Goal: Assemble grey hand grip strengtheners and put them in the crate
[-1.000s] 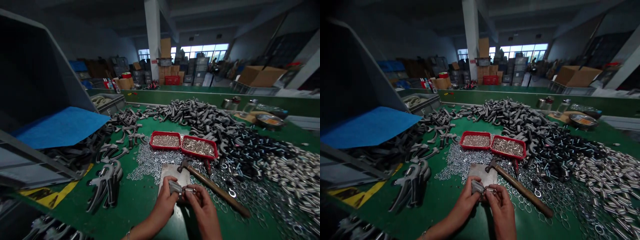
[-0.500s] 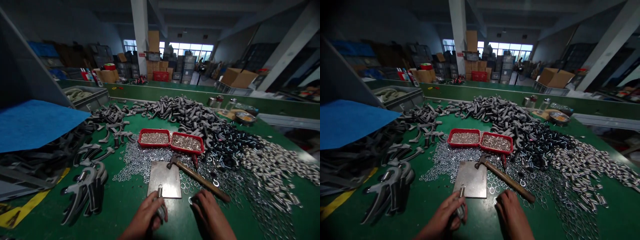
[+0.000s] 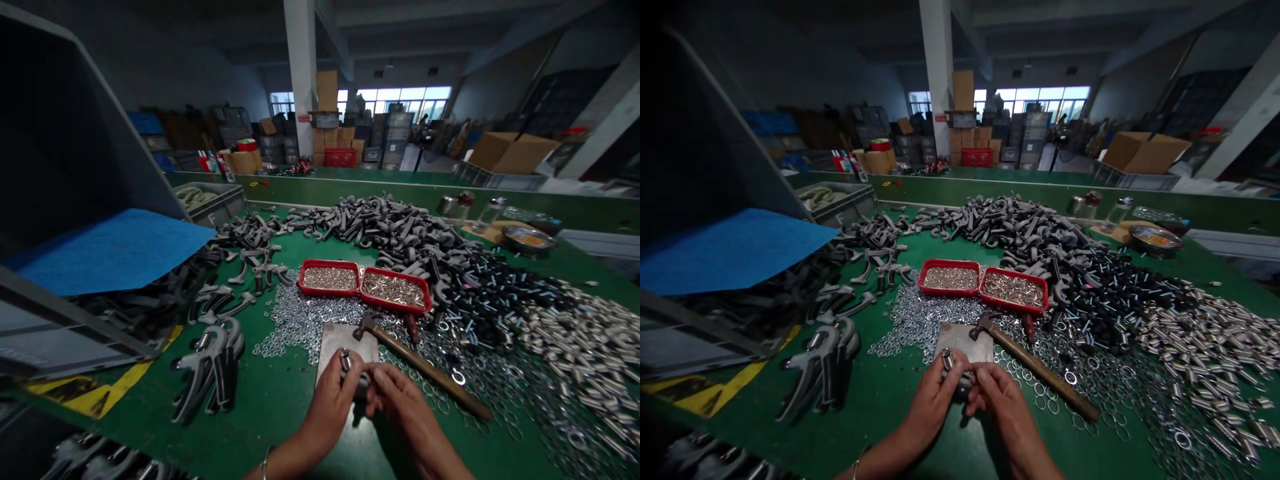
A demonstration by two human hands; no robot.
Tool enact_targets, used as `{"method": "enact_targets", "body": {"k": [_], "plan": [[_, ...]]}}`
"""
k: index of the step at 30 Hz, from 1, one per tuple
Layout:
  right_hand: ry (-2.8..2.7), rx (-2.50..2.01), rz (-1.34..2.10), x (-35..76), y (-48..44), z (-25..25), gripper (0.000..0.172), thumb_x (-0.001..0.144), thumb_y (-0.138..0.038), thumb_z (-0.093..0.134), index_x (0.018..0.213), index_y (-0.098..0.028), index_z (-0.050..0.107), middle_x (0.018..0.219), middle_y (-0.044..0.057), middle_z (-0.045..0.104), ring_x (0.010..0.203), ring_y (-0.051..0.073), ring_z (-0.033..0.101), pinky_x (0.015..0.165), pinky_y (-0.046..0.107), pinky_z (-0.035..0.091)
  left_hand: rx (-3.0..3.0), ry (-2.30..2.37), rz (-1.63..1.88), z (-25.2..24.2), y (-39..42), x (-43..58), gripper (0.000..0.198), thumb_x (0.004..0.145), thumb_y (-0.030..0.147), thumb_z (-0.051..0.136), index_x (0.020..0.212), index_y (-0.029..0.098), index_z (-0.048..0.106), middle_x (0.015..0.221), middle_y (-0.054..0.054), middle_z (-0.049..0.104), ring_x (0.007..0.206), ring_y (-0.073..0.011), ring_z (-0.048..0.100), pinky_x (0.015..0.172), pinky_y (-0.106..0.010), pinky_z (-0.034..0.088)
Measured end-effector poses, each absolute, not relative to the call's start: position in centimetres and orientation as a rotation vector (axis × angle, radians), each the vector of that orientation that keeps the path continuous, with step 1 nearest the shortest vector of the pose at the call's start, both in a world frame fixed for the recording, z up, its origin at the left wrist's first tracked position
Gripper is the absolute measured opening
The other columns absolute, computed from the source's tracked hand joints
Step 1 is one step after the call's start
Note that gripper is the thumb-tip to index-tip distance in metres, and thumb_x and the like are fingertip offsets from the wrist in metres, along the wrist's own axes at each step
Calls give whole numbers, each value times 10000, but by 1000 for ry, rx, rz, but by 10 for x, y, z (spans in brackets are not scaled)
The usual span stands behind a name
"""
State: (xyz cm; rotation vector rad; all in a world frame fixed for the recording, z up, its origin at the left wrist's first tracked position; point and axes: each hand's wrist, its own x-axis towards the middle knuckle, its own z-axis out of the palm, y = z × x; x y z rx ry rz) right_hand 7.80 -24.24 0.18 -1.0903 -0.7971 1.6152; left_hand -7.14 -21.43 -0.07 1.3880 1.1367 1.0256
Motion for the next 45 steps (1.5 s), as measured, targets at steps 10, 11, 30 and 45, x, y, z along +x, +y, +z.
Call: {"method": "enact_targets", "body": {"k": [10, 11, 30, 45], "plan": [[-1000, -1167, 1448, 75, -250, -11, 248, 852, -437, 715, 930, -206, 673, 723, -2, 680, 583, 153, 630, 593, 282, 514, 1324, 1245, 965, -5, -220, -70, 378, 960, 548, 458, 1061, 201, 569, 1044, -105, 642, 1062, -260, 585, 971, -343, 417], [-1141, -1222, 1285, 77, -251, -13, 205, 862, -410, 708, 948, -226, 686, 769, 15, 710, 638, 180, 664, 633, 305, 530, 1327, 1213, 944, -1, -221, -69, 384, 975, 547, 425, 1054, 198, 565, 1031, -101, 642, 1035, -252, 592, 963, -341, 422], [-1592, -2344, 229, 312, -194, -33, 161, 859, -338, 567, 831, -185, 609, 837, 149, 694, 775, 294, 649, 709, 387, 468, 1268, 1191, 955, -11, -195, -61, 463, 895, 659, 506, 869, 209, 611, 831, -40, 659, 805, -222, 618, 761, -305, 466], [-1327, -1560, 1042, 158, -252, 31, 299, 893, -485, 589, 1084, -265, 659, 1000, 66, 727, 813, 256, 727, 766, 396, 571, 1129, 1048, 938, 0, -201, -53, 393, 982, 546, 451, 983, 185, 604, 909, -38, 648, 857, -188, 599, 793, -277, 459]]}}
